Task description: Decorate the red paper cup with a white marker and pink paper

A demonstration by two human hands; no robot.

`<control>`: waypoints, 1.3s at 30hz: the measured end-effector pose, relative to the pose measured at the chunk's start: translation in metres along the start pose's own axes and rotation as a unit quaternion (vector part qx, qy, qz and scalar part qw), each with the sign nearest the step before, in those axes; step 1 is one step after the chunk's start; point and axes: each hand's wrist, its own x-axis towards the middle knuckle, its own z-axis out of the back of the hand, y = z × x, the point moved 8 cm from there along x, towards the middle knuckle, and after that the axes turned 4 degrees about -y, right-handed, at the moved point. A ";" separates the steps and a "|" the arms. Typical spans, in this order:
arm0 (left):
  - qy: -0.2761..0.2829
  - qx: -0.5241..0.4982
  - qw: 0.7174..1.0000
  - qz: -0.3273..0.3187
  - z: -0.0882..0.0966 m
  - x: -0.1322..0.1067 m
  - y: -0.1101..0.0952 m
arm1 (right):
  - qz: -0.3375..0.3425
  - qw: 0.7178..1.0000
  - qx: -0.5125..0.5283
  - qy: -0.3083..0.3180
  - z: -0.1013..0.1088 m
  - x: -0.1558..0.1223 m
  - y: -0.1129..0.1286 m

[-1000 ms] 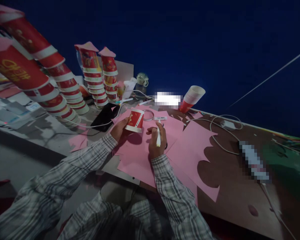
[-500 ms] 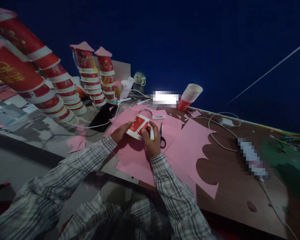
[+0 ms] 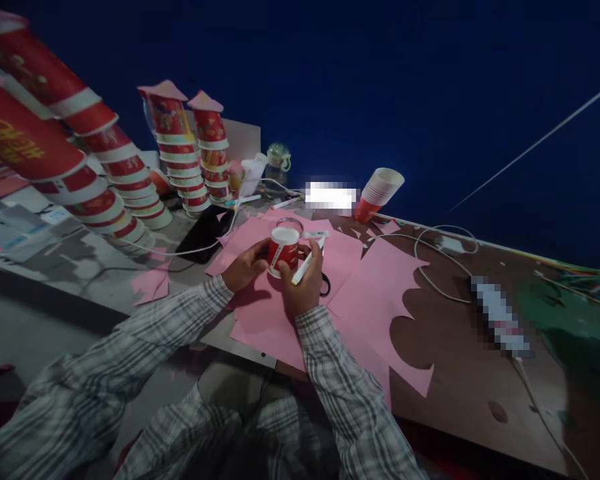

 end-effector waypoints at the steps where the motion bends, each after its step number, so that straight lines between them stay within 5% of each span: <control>1: 0.006 -0.001 1.000 0.003 -0.002 -0.001 0.000 | 0.001 1.000 -0.007 0.005 -0.001 -0.001 0.000; 14: -0.040 0.011 0.998 0.043 -0.001 0.000 -0.004 | -0.026 0.999 0.020 0.032 -0.005 -0.005 -0.002; 24: -0.058 -0.065 0.991 0.102 0.006 0.000 0.003 | 0.001 0.996 0.078 -0.039 0.015 0.008 0.009; 39: -0.060 -0.027 0.994 0.090 0.010 0.003 0.006 | -0.059 0.986 0.151 -0.032 0.016 0.005 0.004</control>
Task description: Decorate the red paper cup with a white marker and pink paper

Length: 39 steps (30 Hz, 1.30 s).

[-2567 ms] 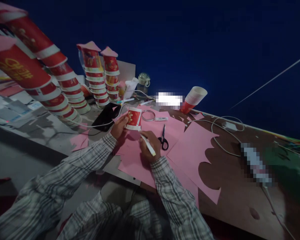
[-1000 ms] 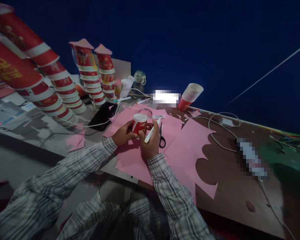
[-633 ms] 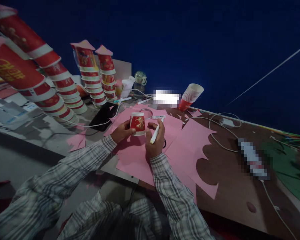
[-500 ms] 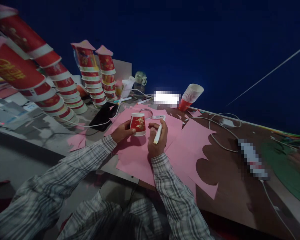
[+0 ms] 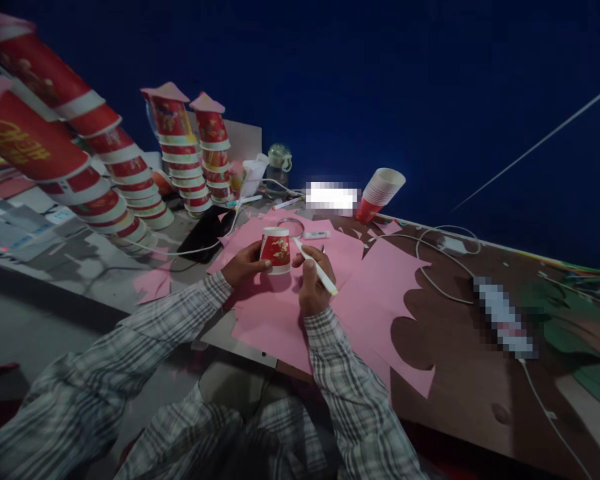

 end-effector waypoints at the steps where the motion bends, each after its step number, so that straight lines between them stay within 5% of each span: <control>1: 0.001 0.000 1.000 -0.001 0.000 0.000 0.001 | -0.006 1.000 -0.001 0.004 -0.001 0.000 0.000; 39: 0.011 -0.016 1.000 0.001 -0.007 -0.005 0.000 | -0.007 0.999 0.009 0.039 -0.009 -0.001 0.008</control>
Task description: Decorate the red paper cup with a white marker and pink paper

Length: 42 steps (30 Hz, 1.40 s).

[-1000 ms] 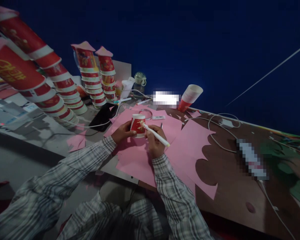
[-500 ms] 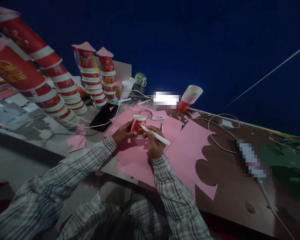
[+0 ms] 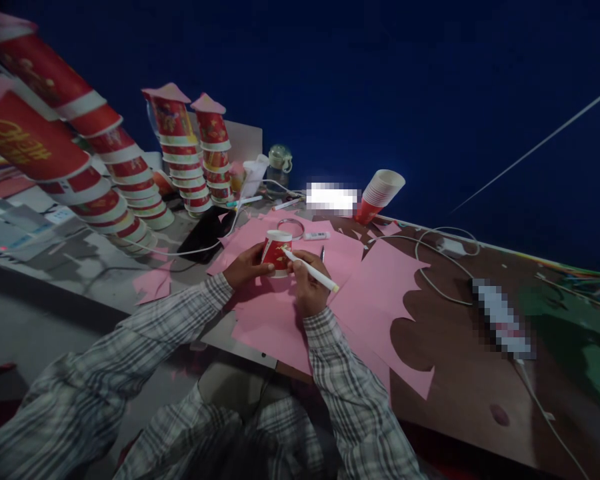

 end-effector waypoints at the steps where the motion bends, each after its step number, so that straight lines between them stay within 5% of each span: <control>1: -0.001 0.002 1.000 -0.001 0.000 0.000 0.000 | 0.002 1.000 0.002 0.000 0.000 0.000 0.000; 35: 0.006 0.023 1.000 -0.013 0.001 0.001 0.005 | -0.004 1.000 -0.026 0.015 0.000 -0.001 -0.001; 42: 0.008 0.014 1.000 -0.009 0.001 0.002 0.007 | 0.041 0.998 -0.036 0.032 -0.001 0.001 0.007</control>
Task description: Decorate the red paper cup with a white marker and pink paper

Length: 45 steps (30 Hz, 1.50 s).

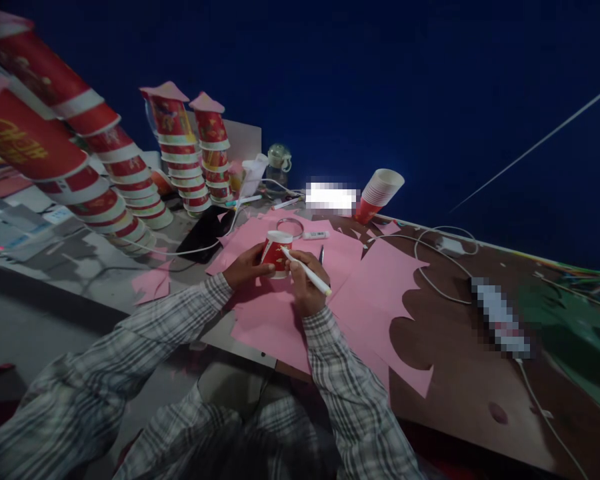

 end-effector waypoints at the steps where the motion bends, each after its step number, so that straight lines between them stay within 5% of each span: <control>1: 0.001 0.003 1.000 0.002 0.000 0.000 0.000 | 0.004 1.000 -0.004 0.000 0.000 0.000 0.001; 22: 0.006 0.041 0.999 -0.017 -0.001 -0.001 -0.003 | 0.115 0.990 -0.083 0.010 -0.004 0.000 0.018; 45: -0.001 0.035 0.999 -0.013 0.002 0.004 0.002 | 0.123 0.988 -0.090 0.028 -0.006 -0.003 0.017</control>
